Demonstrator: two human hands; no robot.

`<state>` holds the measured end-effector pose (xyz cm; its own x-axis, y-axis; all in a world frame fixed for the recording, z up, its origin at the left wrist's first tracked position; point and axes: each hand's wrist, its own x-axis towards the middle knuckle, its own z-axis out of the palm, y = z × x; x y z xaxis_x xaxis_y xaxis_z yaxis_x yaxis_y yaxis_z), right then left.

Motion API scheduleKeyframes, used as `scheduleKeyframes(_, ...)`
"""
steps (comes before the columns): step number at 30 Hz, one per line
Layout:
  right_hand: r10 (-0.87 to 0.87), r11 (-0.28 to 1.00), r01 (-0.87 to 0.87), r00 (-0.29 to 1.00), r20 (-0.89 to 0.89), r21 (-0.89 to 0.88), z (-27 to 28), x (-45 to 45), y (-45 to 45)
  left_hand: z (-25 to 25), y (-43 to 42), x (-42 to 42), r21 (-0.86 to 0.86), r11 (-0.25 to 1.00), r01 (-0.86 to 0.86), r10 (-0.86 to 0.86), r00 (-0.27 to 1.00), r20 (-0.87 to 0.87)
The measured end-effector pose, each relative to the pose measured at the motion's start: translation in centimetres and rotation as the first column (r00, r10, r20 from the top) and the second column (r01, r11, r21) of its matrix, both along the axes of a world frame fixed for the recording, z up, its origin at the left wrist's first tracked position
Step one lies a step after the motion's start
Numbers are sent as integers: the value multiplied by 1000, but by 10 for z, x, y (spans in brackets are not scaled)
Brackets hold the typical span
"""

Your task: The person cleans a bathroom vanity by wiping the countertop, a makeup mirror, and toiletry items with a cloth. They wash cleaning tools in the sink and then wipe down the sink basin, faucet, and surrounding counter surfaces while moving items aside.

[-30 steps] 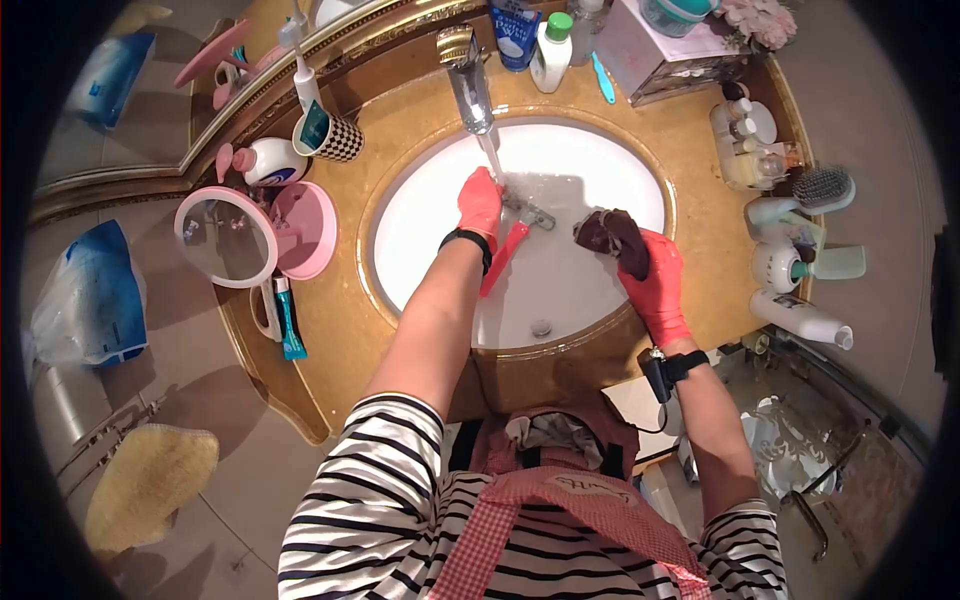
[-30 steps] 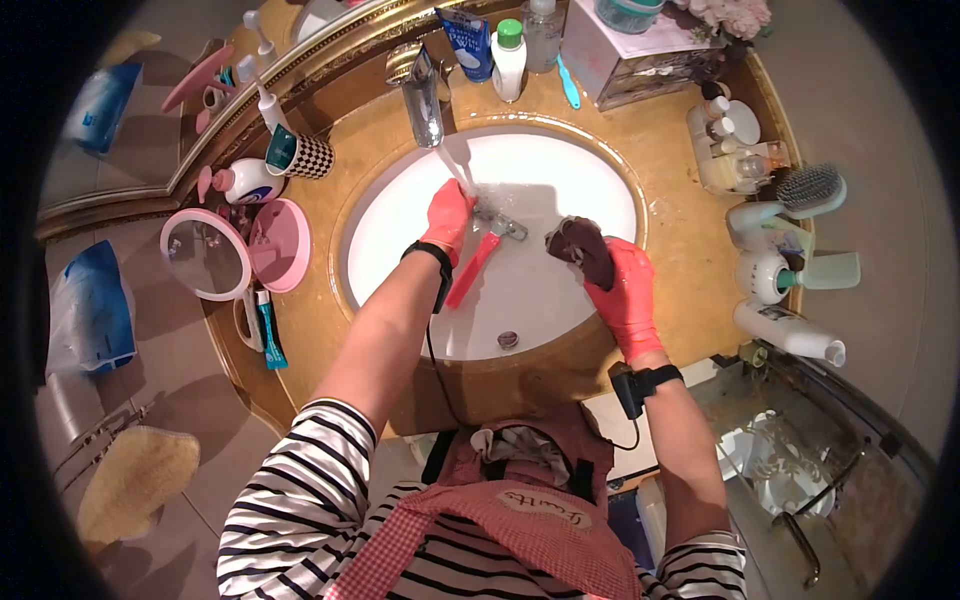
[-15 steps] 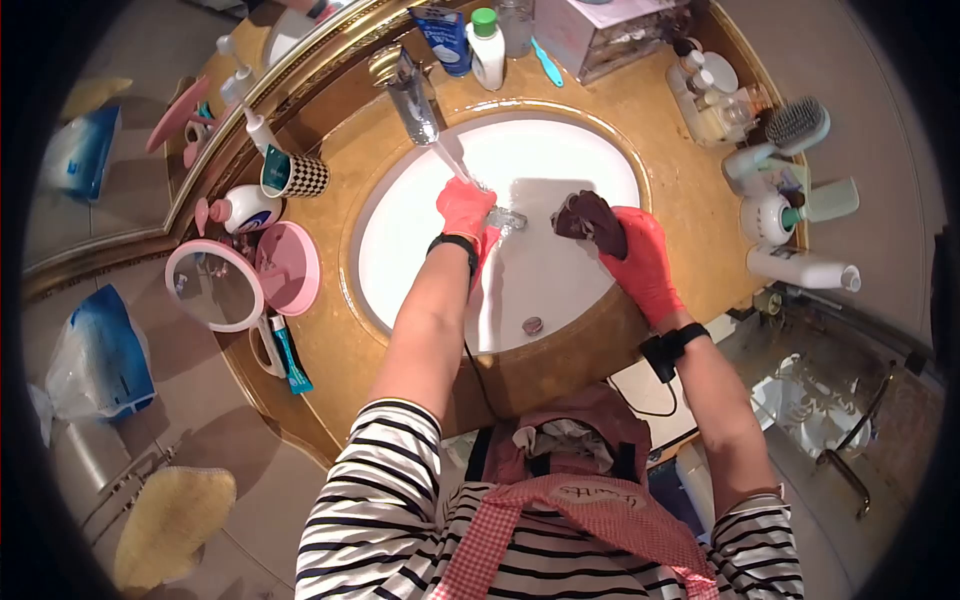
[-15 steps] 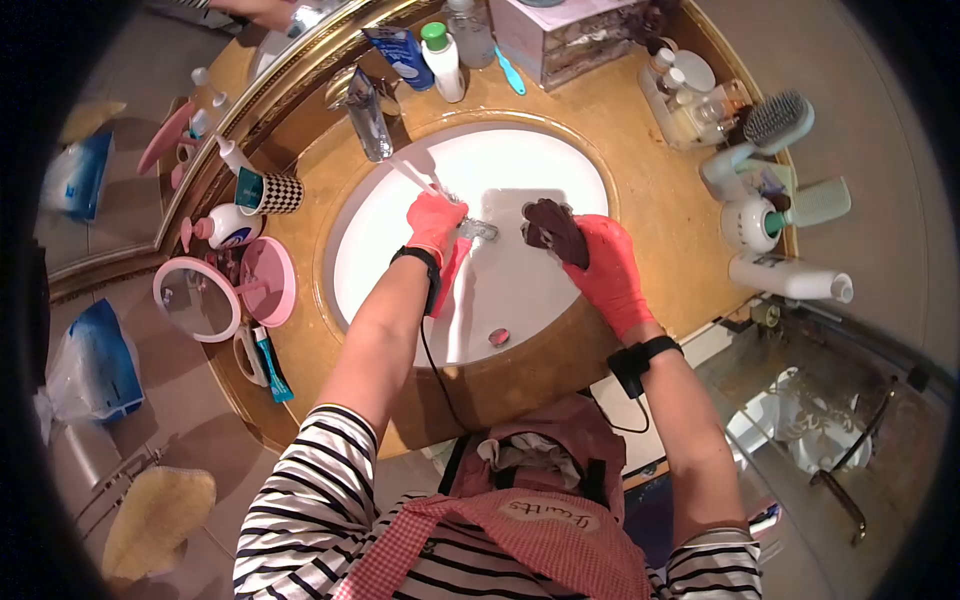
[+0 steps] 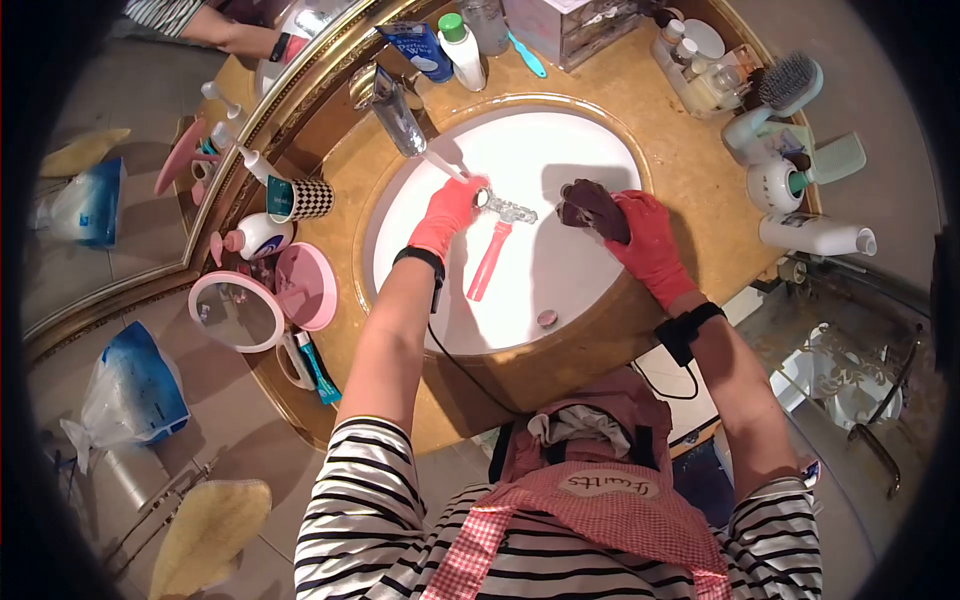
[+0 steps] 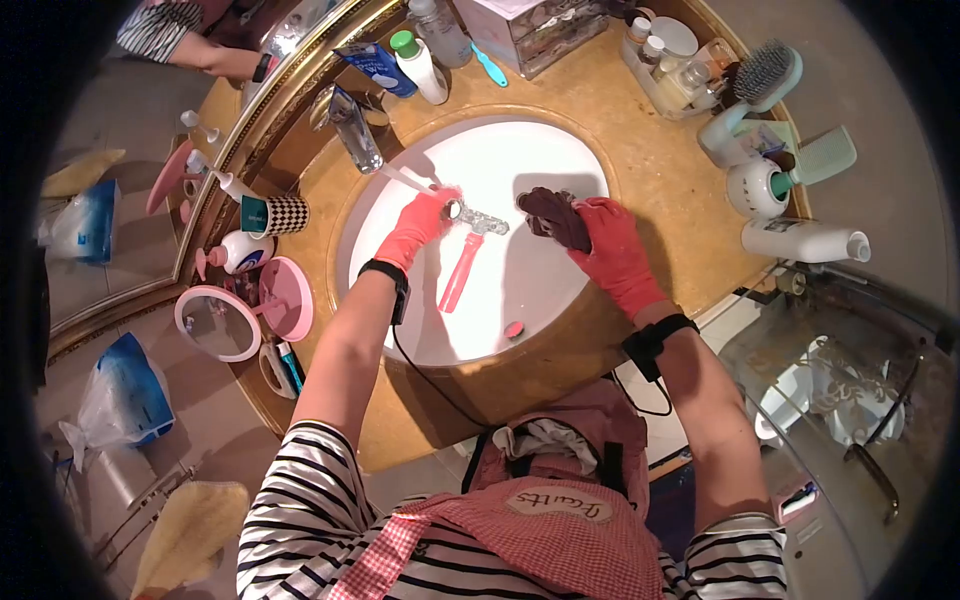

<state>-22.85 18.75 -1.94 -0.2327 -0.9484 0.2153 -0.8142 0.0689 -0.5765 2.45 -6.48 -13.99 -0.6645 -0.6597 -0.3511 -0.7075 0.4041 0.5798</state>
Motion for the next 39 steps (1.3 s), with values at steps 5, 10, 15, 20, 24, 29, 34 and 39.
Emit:
scheduleKeyframes(5,-10,1000,11,1000,-17,16,1,0,0,7,6,-27,-199,952,233,-183,953,240)
scheduleKeyframes(10,21,999,-22,1000,22,37,-3,-4,0,7,13,-35,-197,956,217,-149,940,308)
scheduleKeyframes(15,14,1000,-14,1000,3,11,-7,-3,1,-2,17,-27,-214,958,189,-140,965,223)
scheduleKeyframes(20,15,1000,-15,1000,-4,9,-3,-1,-1,20,6,5,-31,999,-10,7,997,-72)
scheduleKeyframes(24,-3,999,-2,994,106,51,0,-2,-4,101,-2,-6,903,412,-125,773,572,-274)
scheduleKeyframes(29,-7,998,6,1000,-19,-55,-8,0,0,168,8,2,702,694,-157,554,740,-381)
scheduleKeyframes(34,0,992,14,994,111,-123,-9,1,-2,262,28,1,103,898,-428,441,875,-202)
scheduleKeyframes(39,74,997,-74,997,9,-26,-13,-5,-5,256,-2,-16,-694,629,-351,34,904,-426)
